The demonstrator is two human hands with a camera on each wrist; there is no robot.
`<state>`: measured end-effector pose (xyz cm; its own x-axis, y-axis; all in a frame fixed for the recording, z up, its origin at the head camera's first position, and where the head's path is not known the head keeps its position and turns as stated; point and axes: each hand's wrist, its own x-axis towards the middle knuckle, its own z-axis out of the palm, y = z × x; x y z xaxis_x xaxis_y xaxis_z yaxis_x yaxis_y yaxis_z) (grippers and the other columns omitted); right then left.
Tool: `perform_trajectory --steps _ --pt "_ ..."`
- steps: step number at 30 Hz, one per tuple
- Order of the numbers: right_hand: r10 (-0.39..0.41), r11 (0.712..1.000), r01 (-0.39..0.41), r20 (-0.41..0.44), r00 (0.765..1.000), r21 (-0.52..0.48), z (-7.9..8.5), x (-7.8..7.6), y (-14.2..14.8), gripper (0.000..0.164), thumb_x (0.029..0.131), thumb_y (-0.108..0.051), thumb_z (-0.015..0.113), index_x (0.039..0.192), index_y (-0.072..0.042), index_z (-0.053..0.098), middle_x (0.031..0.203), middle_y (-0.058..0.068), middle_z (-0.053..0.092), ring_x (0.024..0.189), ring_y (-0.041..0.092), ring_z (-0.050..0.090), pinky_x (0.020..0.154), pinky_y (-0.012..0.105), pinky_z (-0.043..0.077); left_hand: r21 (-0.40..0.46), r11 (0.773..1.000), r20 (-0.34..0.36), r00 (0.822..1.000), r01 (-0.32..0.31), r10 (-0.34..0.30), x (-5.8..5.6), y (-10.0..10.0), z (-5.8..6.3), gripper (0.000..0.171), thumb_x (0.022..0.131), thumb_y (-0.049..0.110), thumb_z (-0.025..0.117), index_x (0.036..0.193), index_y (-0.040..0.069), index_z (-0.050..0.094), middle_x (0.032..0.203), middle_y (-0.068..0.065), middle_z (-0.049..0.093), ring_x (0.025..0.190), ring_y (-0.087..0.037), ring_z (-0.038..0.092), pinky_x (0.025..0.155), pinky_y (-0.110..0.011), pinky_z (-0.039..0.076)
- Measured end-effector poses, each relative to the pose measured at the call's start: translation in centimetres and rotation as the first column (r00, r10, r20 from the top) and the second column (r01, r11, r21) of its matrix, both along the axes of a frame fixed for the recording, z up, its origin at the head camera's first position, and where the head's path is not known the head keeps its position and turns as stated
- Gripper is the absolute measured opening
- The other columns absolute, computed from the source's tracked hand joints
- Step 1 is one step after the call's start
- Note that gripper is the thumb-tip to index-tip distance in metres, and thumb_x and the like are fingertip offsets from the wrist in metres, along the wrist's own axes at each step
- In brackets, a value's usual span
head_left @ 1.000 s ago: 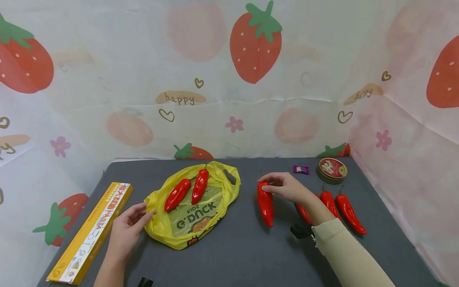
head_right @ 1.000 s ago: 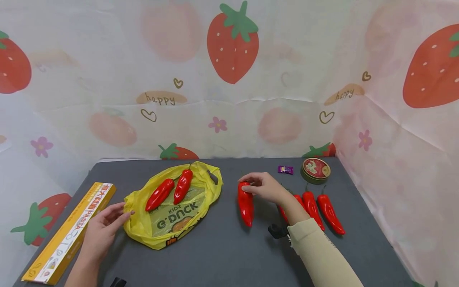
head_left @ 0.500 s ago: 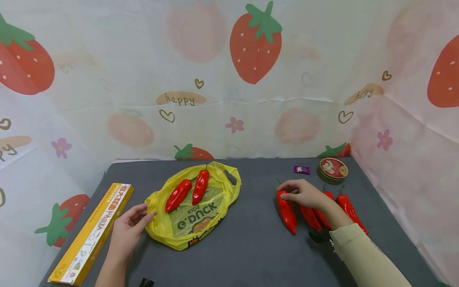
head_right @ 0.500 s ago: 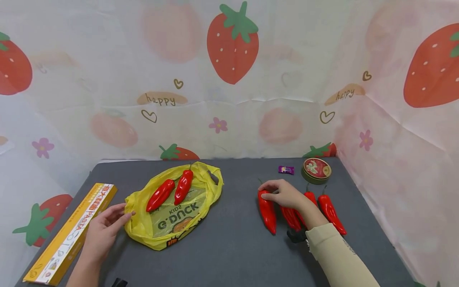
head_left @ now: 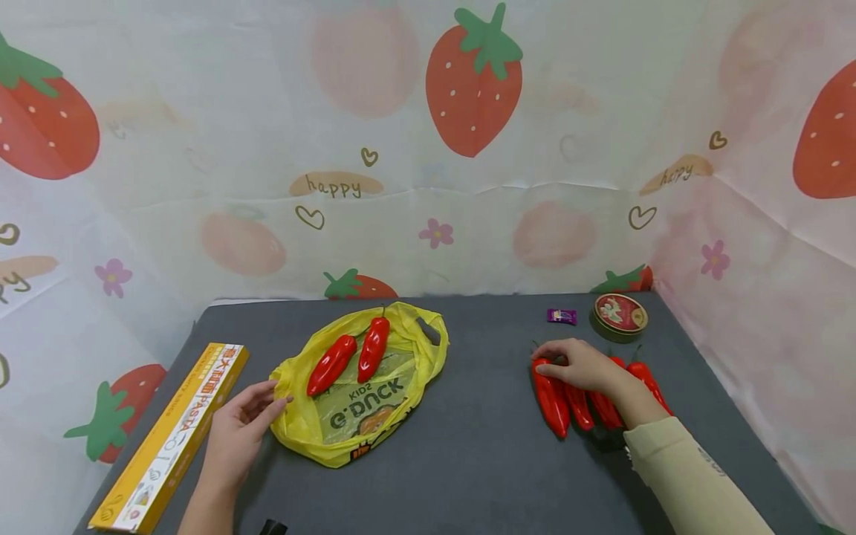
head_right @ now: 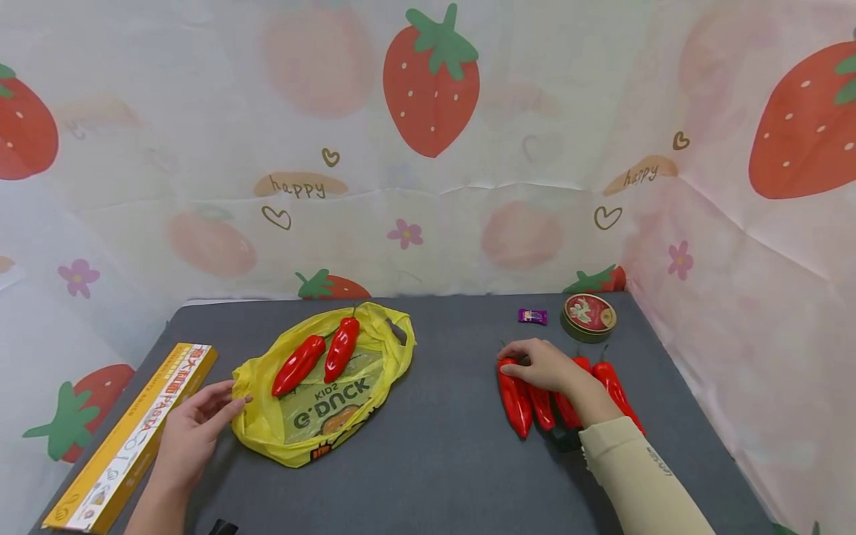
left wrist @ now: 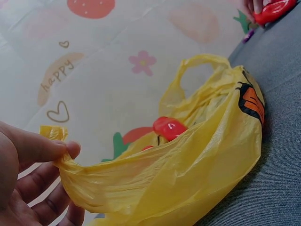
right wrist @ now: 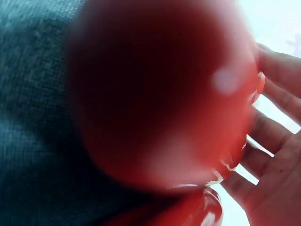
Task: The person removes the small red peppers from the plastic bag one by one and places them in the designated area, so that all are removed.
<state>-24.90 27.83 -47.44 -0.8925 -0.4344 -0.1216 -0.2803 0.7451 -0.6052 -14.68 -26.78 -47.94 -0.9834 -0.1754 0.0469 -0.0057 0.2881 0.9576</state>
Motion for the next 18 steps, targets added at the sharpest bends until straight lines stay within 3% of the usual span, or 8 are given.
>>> perform_trajectory --steps 8,18 --pt "0.006 1.000 -0.004 -0.062 0.998 0.028 -0.1 0.3 -0.1 0.031 0.099 -0.033 0.065 0.123 -0.014 0.070 0.127 0.009 0.068 0.118 0.033 0.061 0.101 0.056 0.049 0.002 1.000 -0.007 1.000 0.002 -0.002 0.0 0.0 0.2 0.040 0.098 0.019 0.067 0.132 -0.002 0.059 0.102 0.011 0.065 0.094 0.000 0.066 0.079 -0.016 0.056" --pt "-0.010 1.000 0.010 -0.106 0.994 0.005 1.2 0.6 -0.1 0.033 0.099 -0.030 0.067 0.126 -0.011 0.068 0.125 0.011 0.068 0.118 0.034 0.061 0.099 0.056 0.050 0.026 1.000 0.007 1.000 -0.013 0.013 0.0 0.1 0.3 0.041 0.097 0.018 0.069 0.132 -0.002 0.059 0.100 0.009 0.065 0.095 -0.002 0.068 0.079 -0.015 0.056"
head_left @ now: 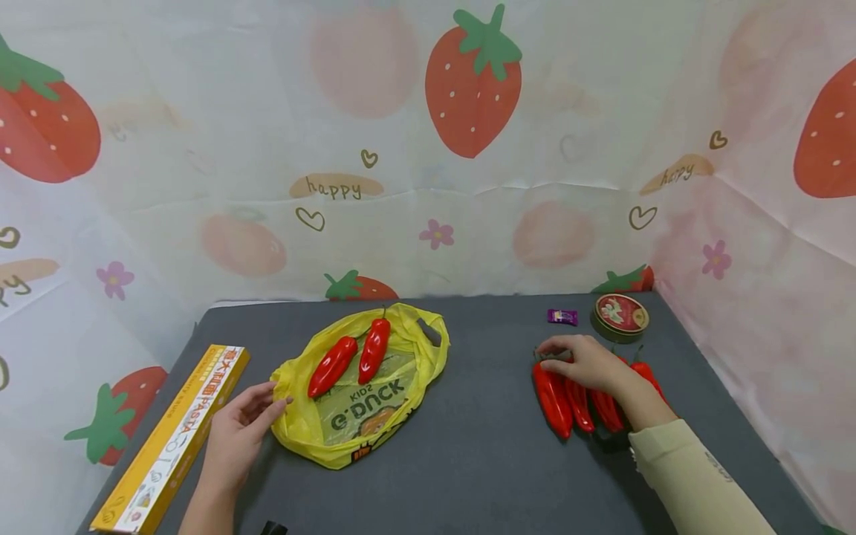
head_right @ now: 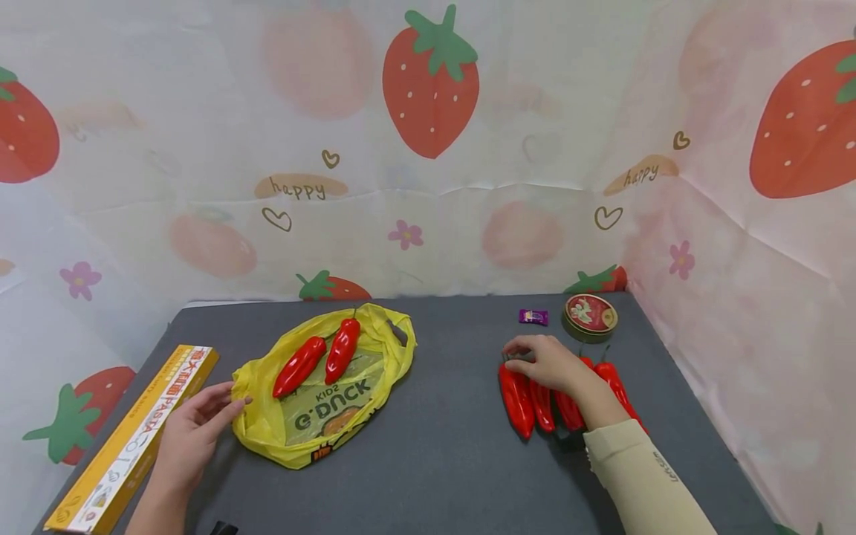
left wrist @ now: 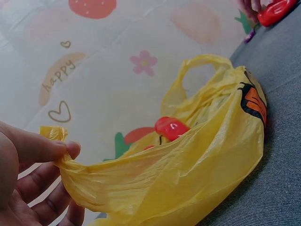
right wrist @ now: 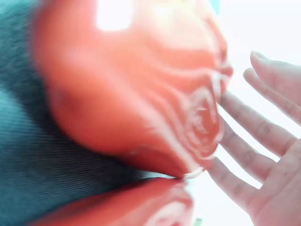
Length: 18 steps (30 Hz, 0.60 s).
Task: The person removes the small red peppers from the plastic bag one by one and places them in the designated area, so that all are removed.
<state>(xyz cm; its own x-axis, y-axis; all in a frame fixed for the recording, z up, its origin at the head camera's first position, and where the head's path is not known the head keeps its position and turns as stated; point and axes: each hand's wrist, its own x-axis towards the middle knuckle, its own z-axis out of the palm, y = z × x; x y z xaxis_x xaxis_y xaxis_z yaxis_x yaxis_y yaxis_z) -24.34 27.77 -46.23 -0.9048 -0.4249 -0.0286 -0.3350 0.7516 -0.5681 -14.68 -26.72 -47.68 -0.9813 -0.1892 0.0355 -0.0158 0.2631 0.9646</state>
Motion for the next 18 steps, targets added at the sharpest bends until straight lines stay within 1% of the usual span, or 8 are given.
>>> perform_trajectory --steps 3,7,13,18 --pt "0.011 1.000 -0.011 -0.023 1.000 -0.020 0.5 -0.2 -0.2 0.032 0.099 -0.029 0.067 0.126 -0.011 0.068 0.124 0.010 0.069 0.118 0.033 0.062 0.101 0.057 0.049 -0.003 1.000 -0.003 1.000 -0.002 0.002 0.0 -0.1 -0.1 0.042 0.097 0.020 0.069 0.132 -0.002 0.059 0.100 0.008 0.066 0.095 -0.003 0.069 0.079 -0.015 0.056" --pt "0.020 0.996 -0.023 -0.040 0.999 -0.083 1.3 -0.2 -1.4 0.031 0.098 -0.028 0.068 0.126 -0.015 0.068 0.125 0.010 0.068 0.118 0.031 0.062 0.105 0.058 0.045 -0.012 1.000 0.002 1.000 0.001 -0.001 0.0 0.0 -0.1 0.042 0.098 0.020 0.069 0.132 -0.001 0.059 0.100 0.007 0.065 0.095 -0.002 0.069 0.079 -0.016 0.056" --pt "0.062 0.987 -0.072 -0.074 0.995 -0.141 2.5 -0.1 -4.8 0.031 0.098 -0.029 0.068 0.126 -0.015 0.068 0.124 0.005 0.069 0.117 0.027 0.063 0.105 0.056 0.046 -0.009 1.000 0.010 1.000 -0.002 0.002 0.0 0.2 0.2 0.039 0.098 0.017 0.068 0.131 -0.001 0.060 0.100 0.006 0.066 0.096 -0.004 0.069 0.079 -0.016 0.056" --pt "0.093 0.979 -0.106 -0.081 0.992 -0.176 3.2 -0.6 -7.6 0.030 0.096 -0.026 0.070 0.125 -0.016 0.069 0.121 0.002 0.070 0.114 0.023 0.064 0.106 0.054 0.047 -0.006 1.000 0.010 1.000 0.003 -0.003 -0.1 0.1 0.2 0.039 0.098 0.018 0.068 0.131 0.000 0.060 0.100 0.008 0.065 0.097 -0.004 0.069 0.079 -0.015 0.055"
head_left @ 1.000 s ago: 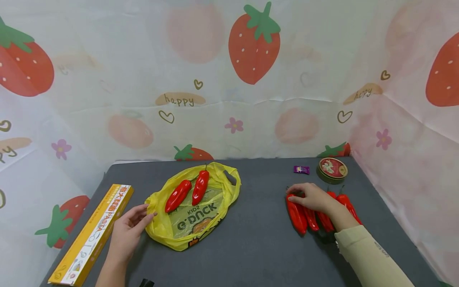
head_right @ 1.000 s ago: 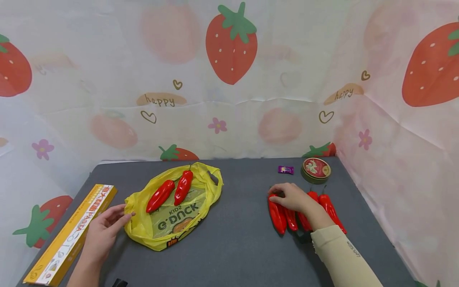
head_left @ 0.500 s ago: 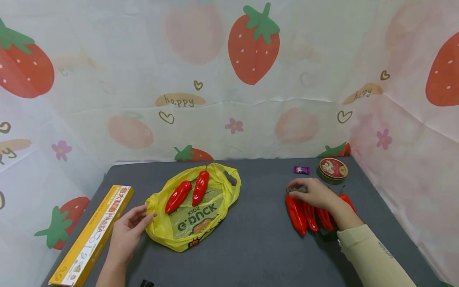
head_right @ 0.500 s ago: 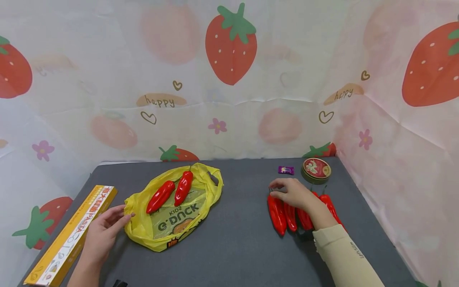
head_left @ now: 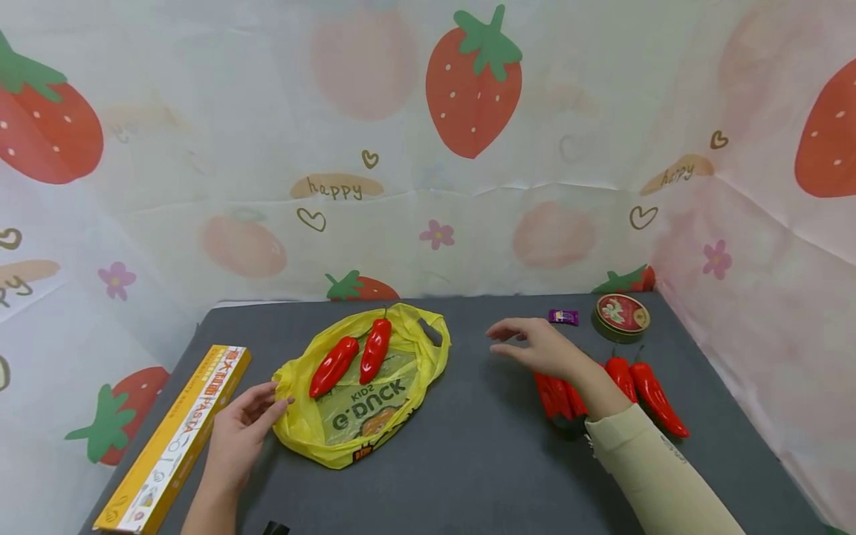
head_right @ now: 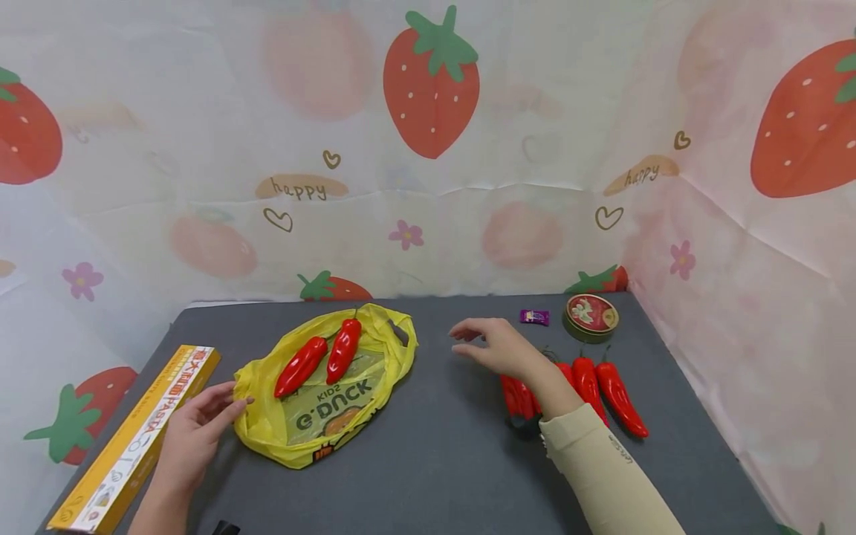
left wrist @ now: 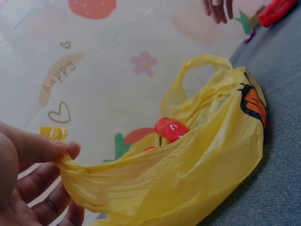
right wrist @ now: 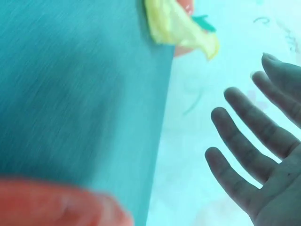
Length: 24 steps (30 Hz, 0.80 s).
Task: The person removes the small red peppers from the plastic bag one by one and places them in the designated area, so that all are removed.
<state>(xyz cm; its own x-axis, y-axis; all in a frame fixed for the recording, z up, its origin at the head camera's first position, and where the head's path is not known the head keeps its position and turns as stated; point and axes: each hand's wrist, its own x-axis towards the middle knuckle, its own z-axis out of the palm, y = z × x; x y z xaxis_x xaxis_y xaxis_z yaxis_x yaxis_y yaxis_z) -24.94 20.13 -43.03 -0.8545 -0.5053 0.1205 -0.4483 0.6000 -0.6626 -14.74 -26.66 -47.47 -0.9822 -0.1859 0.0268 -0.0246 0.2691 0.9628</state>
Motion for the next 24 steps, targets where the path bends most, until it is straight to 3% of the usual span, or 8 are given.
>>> perform_trajectory --steps 9,15,20,24 --pt "0.057 0.998 -0.056 0.020 0.998 -0.038 0.5 -1.1 -4.0 0.030 0.096 -0.024 0.071 0.125 -0.015 0.069 0.120 0.002 0.070 0.111 0.023 0.065 0.104 0.054 0.049 -0.017 1.000 -0.002 1.000 0.012 -0.012 0.1 -0.1 -0.1 0.042 0.098 0.022 0.068 0.133 0.001 0.060 0.103 0.011 0.065 0.096 -0.001 0.066 0.080 -0.016 0.055" --pt "0.080 0.994 -0.077 0.038 0.996 -0.079 0.4 -1.8 -6.6 0.042 0.099 -0.021 0.067 0.138 -0.011 0.059 0.130 0.012 0.065 0.112 0.026 0.066 0.098 0.049 0.053 -0.017 1.000 0.014 1.000 0.006 -0.006 0.1 -0.1 0.1 0.043 0.098 0.023 0.069 0.134 0.002 0.060 0.104 0.013 0.065 0.096 0.001 0.065 0.081 -0.015 0.055" --pt "0.057 0.996 -0.052 0.070 0.996 -0.071 0.5 -2.3 -8.6 0.050 0.100 -0.026 0.066 0.147 -0.017 0.052 0.141 0.011 0.059 0.111 0.026 0.066 0.091 0.043 0.056 -0.029 1.000 0.027 1.000 0.003 -0.002 0.2 -0.2 0.0 0.042 0.098 0.024 0.068 0.134 0.003 0.060 0.103 0.011 0.066 0.095 0.001 0.065 0.080 -0.015 0.055" --pt "0.065 0.995 -0.058 0.087 0.994 -0.079 0.5 -2.8 -10.0 0.050 0.100 -0.029 0.066 0.146 -0.020 0.052 0.140 0.011 0.060 0.112 0.027 0.065 0.090 0.043 0.056 -0.019 1.000 0.016 1.000 0.010 -0.010 0.1 -0.3 -0.1 0.042 0.098 0.023 0.068 0.134 0.002 0.060 0.103 0.011 0.066 0.097 -0.001 0.067 0.081 -0.016 0.055"
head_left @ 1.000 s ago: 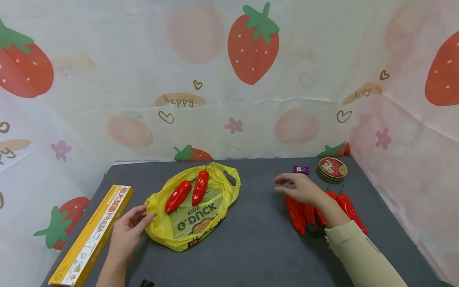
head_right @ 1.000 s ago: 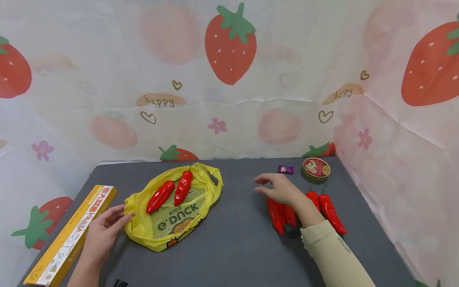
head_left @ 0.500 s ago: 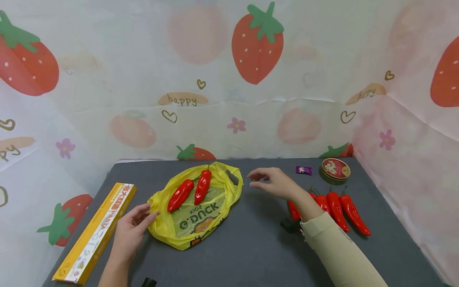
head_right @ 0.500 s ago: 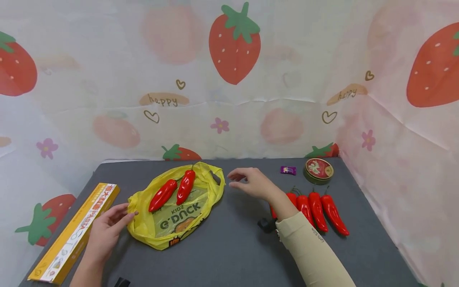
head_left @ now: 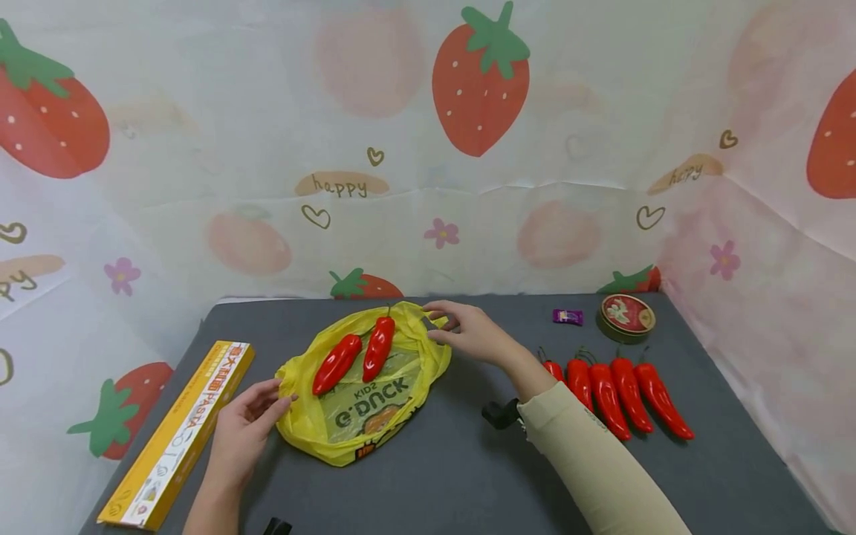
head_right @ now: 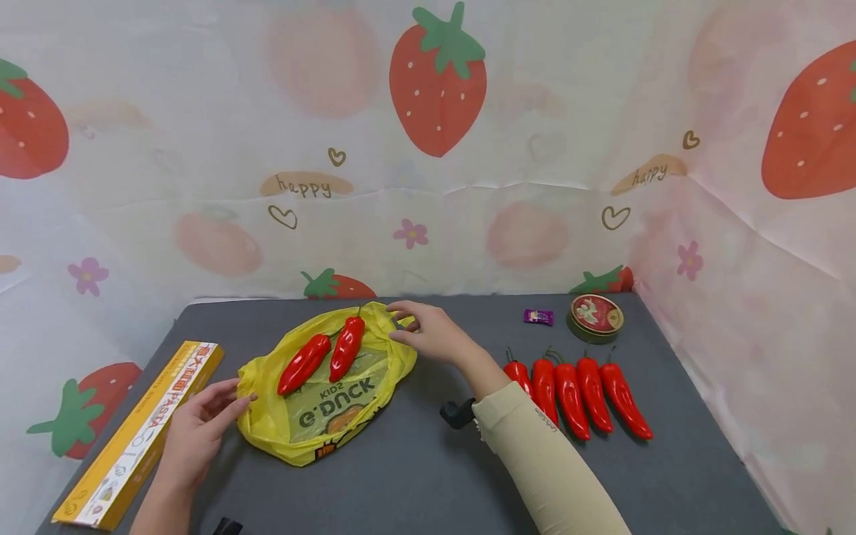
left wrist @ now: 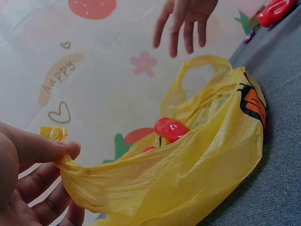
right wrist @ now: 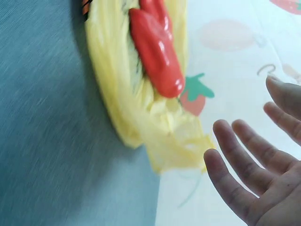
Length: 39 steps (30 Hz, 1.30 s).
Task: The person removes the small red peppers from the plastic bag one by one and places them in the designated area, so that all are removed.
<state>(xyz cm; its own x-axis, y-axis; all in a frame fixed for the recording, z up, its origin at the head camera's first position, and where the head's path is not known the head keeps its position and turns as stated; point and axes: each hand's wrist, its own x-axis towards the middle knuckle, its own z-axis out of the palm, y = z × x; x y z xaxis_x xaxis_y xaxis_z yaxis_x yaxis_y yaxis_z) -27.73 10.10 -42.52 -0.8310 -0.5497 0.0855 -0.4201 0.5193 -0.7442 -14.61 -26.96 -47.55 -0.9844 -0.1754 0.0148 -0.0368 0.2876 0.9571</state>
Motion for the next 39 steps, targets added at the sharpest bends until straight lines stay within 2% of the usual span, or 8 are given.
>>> perform_trajectory --steps 6,9,15,19,25,33,36,39 --pt "0.022 1.000 -0.022 0.035 0.999 0.002 0.1 -0.8 -2.3 0.048 0.100 -0.032 0.065 0.146 -0.021 0.054 0.136 0.014 0.063 0.117 0.032 0.063 0.096 0.046 0.054 0.012 1.000 -0.015 1.000 -0.005 0.006 0.0 -0.1 -0.1 0.042 0.098 0.021 0.069 0.133 0.001 0.059 0.102 0.012 0.066 0.097 -0.002 0.068 0.080 -0.015 0.055" --pt "0.021 1.000 -0.020 0.073 0.997 -0.010 0.2 -1.1 -3.4 0.046 0.100 -0.030 0.065 0.145 -0.023 0.054 0.134 0.012 0.063 0.115 0.031 0.064 0.094 0.044 0.055 0.008 1.000 -0.029 1.000 -0.007 0.007 0.0 -0.1 -0.1 0.042 0.098 0.020 0.068 0.133 0.000 0.060 0.102 0.013 0.066 0.095 -0.001 0.066 0.079 -0.015 0.055" --pt "0.023 0.997 -0.010 0.184 0.983 -0.071 0.3 -1.7 -5.6 0.046 0.099 -0.029 0.067 0.142 -0.021 0.056 0.133 0.015 0.061 0.110 0.031 0.066 0.088 0.051 0.058 0.007 1.000 -0.029 1.000 0.001 -0.001 -0.2 0.0 0.0 0.042 0.098 0.020 0.067 0.135 0.000 0.059 0.104 0.015 0.065 0.096 0.001 0.064 0.079 -0.015 0.054" --pt "0.023 0.998 -0.009 0.221 0.975 -0.068 0.1 -2.3 -7.0 0.048 0.098 -0.032 0.068 0.143 -0.020 0.055 0.132 0.018 0.061 0.107 0.037 0.067 0.089 0.053 0.057 0.004 1.000 -0.023 1.000 -0.007 0.007 -0.1 -0.1 0.1 0.042 0.098 0.020 0.068 0.135 0.002 0.059 0.104 0.015 0.065 0.095 0.001 0.063 0.079 -0.014 0.054" --pt "-0.017 0.998 0.033 0.274 0.962 -0.054 -0.9 -3.3 -8.7 0.052 0.098 -0.029 0.068 0.145 -0.015 0.053 0.130 0.022 0.061 0.106 0.045 0.066 0.090 0.056 0.056 -0.002 1.000 -0.025 1.000 -0.015 0.015 0.0 -0.3 0.0 0.042 0.098 0.020 0.068 0.135 0.002 0.060 0.104 0.017 0.064 0.096 0.001 0.062 0.079 -0.015 0.054" --pt "-0.104 0.993 0.118 0.319 0.942 -0.025 -2.0 -4.3 -9.7 0.051 0.097 -0.027 0.069 0.145 -0.014 0.054 0.136 0.022 0.057 0.101 0.045 0.065 0.087 0.055 0.057 0.009 1.000 -0.012 1.000 -0.016 0.016 0.0 -0.4 0.0 0.042 0.098 0.020 0.067 0.136 0.002 0.059 0.106 0.016 0.064 0.097 0.001 0.063 0.079 -0.015 0.054" --pt "-0.150 0.987 0.163 0.334 0.931 -0.010 -2.6 -4.6 -9.9 0.049 0.097 -0.026 0.069 0.144 -0.015 0.056 0.140 0.023 0.054 0.089 0.040 0.065 0.082 0.053 0.058 0.013 1.000 -0.007 1.000 -0.013 0.013 0.0 -0.4 0.2 0.043 0.098 0.021 0.068 0.136 0.002 0.059 0.105 0.016 0.064 0.097 0.002 0.063 0.080 -0.014 0.054" --pt "-0.172 0.984 0.177 0.347 0.922 0.018 -3.3 -4.8 -10.2 0.051 0.097 -0.026 0.070 0.145 -0.020 0.056 0.136 0.019 0.058 0.065 0.033 0.056 0.073 0.049 0.057 0.015 1.000 -0.013 1.000 -0.007 0.007 0.0 -0.4 0.3 0.042 0.098 0.020 0.067 0.136 0.002 0.059 0.105 0.015 0.065 0.096 0.002 0.064 0.079 -0.015 0.054"
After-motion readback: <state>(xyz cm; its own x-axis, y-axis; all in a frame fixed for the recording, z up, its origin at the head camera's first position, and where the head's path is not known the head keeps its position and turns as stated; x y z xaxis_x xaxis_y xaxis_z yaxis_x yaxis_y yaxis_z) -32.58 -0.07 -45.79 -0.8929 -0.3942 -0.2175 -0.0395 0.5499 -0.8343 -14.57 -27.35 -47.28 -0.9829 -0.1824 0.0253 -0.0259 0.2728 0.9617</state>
